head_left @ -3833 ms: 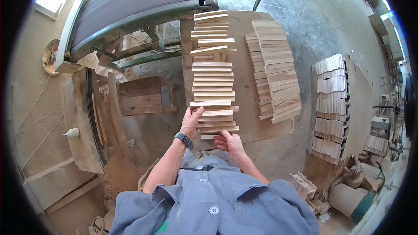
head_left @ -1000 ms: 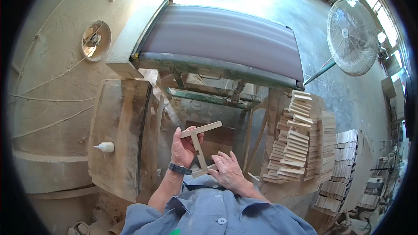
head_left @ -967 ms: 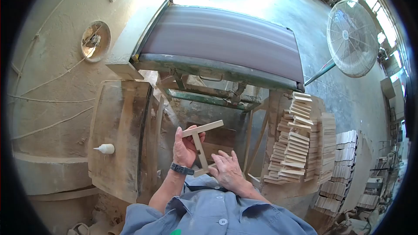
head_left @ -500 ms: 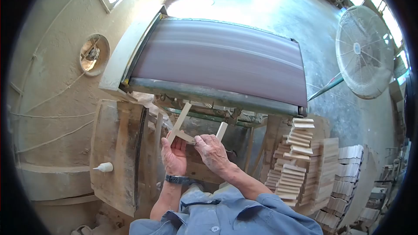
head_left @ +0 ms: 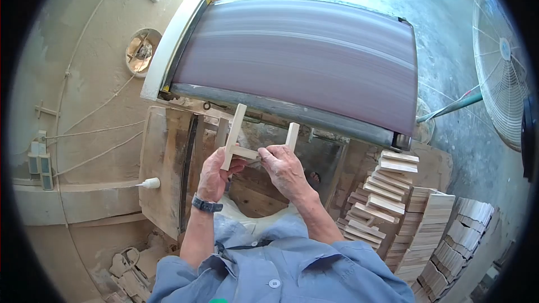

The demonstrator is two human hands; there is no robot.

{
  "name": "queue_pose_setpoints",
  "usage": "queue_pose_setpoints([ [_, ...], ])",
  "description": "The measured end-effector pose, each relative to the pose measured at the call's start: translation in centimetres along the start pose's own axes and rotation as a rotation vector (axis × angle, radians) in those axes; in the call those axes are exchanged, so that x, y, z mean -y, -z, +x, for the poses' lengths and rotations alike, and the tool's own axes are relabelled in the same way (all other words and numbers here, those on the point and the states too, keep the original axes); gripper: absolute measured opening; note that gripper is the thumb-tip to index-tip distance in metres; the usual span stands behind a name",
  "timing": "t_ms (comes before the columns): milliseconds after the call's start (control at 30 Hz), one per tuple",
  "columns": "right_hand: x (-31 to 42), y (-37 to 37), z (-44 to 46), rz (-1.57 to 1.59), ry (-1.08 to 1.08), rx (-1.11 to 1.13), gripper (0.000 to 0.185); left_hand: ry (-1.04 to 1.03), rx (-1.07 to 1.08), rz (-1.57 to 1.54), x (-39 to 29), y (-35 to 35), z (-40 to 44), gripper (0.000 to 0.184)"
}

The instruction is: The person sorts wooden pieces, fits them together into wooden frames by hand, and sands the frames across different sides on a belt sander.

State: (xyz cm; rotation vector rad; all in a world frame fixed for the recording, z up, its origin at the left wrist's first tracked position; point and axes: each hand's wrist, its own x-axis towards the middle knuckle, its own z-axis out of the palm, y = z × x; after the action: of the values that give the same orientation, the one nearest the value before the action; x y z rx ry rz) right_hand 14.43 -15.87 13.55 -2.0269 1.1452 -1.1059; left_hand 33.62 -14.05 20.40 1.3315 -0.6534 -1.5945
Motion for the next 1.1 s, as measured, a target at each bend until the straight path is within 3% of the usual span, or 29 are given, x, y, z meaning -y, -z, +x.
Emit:
queue_pose_setpoints([
  [333,-0.3,3.8,-0.7,-0.036,-0.038,-0.172,0.032,-0.126,-0.009,0.432,-1.7,-4.9,2.0,0.030],
  [733,-2.5,7.2,-2.2,-0.202,-0.191,-0.393,0.032,0.014,0.155,0.662,-2.7,-11.5,6.9,0.030],
  [1000,-5.2,5.4,0.2,-0.307,-0.244,-0.489,0.029,-0.071,0.406,0.432,-1.6,-10.6,14.2,0.028],
  [1100,-6.4,3.3,2.2,-0.359,-0.223,-0.542,0.032,-0.099,0.392,0.422,-1.7,-9.0,16.5,0.032],
])
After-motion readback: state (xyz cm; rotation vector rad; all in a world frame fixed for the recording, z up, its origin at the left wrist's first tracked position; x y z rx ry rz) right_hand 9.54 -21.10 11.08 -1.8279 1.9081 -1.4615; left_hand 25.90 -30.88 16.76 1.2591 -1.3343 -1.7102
